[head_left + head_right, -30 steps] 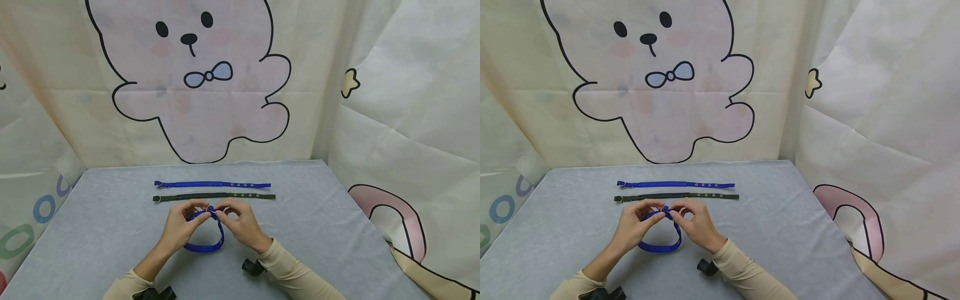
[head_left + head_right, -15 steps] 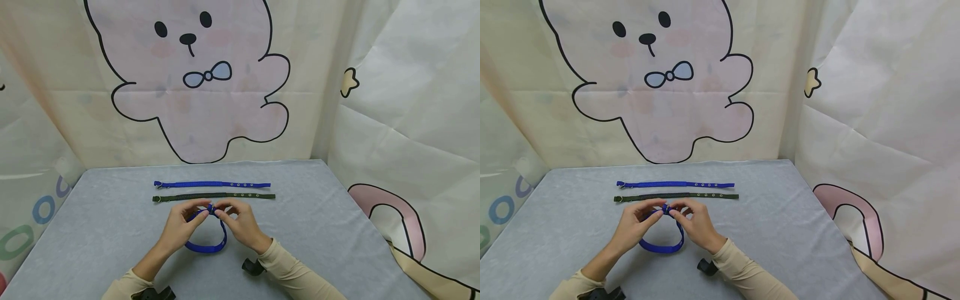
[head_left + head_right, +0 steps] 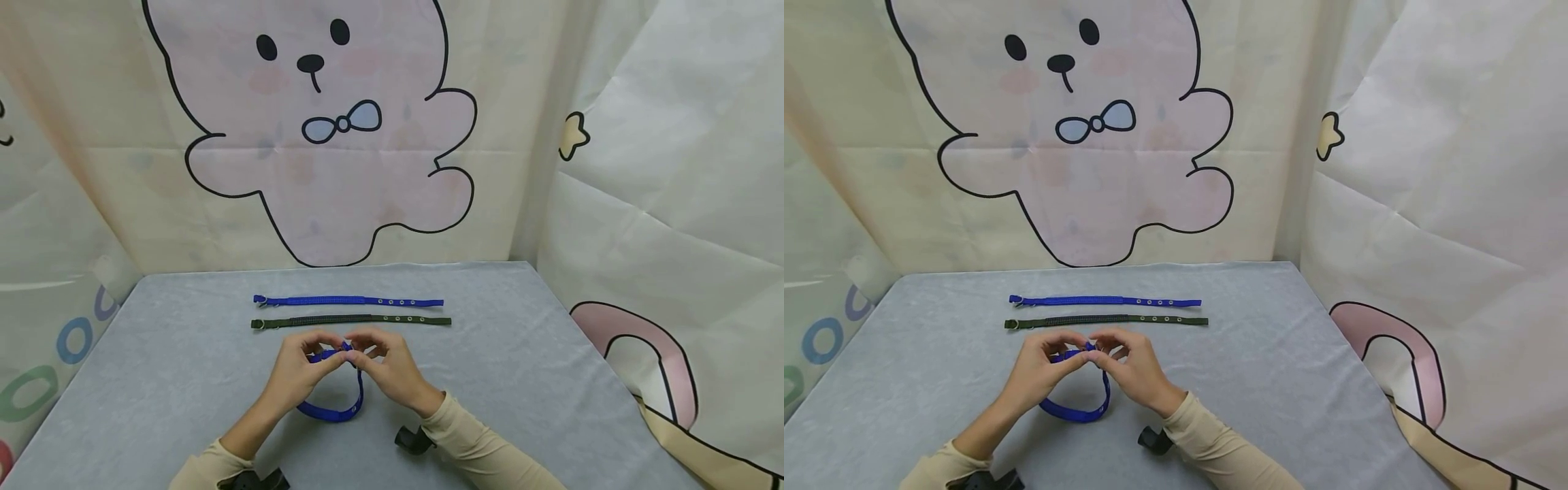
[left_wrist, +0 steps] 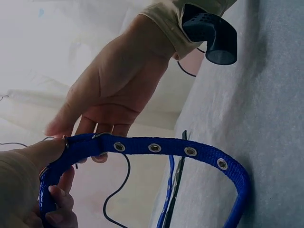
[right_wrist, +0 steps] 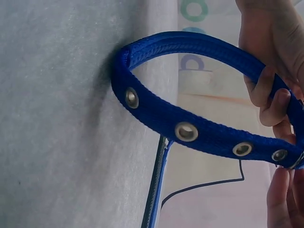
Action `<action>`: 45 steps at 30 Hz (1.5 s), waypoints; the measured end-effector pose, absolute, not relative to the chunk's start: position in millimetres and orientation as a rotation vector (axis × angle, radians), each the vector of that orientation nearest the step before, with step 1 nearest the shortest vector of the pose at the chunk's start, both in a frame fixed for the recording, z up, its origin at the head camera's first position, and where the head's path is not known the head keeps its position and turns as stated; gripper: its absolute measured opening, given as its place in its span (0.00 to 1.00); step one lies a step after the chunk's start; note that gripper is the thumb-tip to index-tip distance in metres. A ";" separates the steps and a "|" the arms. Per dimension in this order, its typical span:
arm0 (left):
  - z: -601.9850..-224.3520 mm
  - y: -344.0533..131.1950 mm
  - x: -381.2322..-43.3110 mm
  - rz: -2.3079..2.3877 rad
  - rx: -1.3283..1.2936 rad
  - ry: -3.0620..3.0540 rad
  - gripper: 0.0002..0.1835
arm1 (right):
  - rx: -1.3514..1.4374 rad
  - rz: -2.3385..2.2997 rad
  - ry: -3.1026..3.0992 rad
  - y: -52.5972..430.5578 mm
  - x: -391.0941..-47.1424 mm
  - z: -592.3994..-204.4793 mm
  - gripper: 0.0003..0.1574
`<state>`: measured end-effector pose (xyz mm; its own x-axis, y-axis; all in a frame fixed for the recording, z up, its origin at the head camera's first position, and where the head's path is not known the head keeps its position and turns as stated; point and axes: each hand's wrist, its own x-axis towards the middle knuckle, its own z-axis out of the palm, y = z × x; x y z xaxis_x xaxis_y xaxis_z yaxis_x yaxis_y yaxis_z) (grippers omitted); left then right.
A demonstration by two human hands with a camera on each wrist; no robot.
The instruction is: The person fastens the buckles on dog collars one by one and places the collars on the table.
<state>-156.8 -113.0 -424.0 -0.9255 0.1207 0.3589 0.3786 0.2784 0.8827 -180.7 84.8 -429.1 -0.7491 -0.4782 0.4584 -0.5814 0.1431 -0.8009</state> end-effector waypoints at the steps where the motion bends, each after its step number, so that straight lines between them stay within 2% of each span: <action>1: -423.7 -112.9 -156.7 -1.710 -0.473 -2.325 0.05 | 1.071 1.686 -2.314 85.1 -181.1 -428.8 0.15; 13: -421.2 -111.1 -153.5 -1.654 -0.461 -2.387 0.07 | 1.051 1.774 -2.372 90.6 -185.2 -425.6 0.13; 24: -423.9 -109.8 -154.6 -1.752 -0.482 -2.456 0.12 | 1.050 1.879 -2.297 91.5 -185.6 -424.7 0.11; 45: -424.6 -108.4 -153.8 -1.745 -0.478 -2.483 0.14 | 1.050 1.854 -2.285 91.5 -186.5 -424.6 0.12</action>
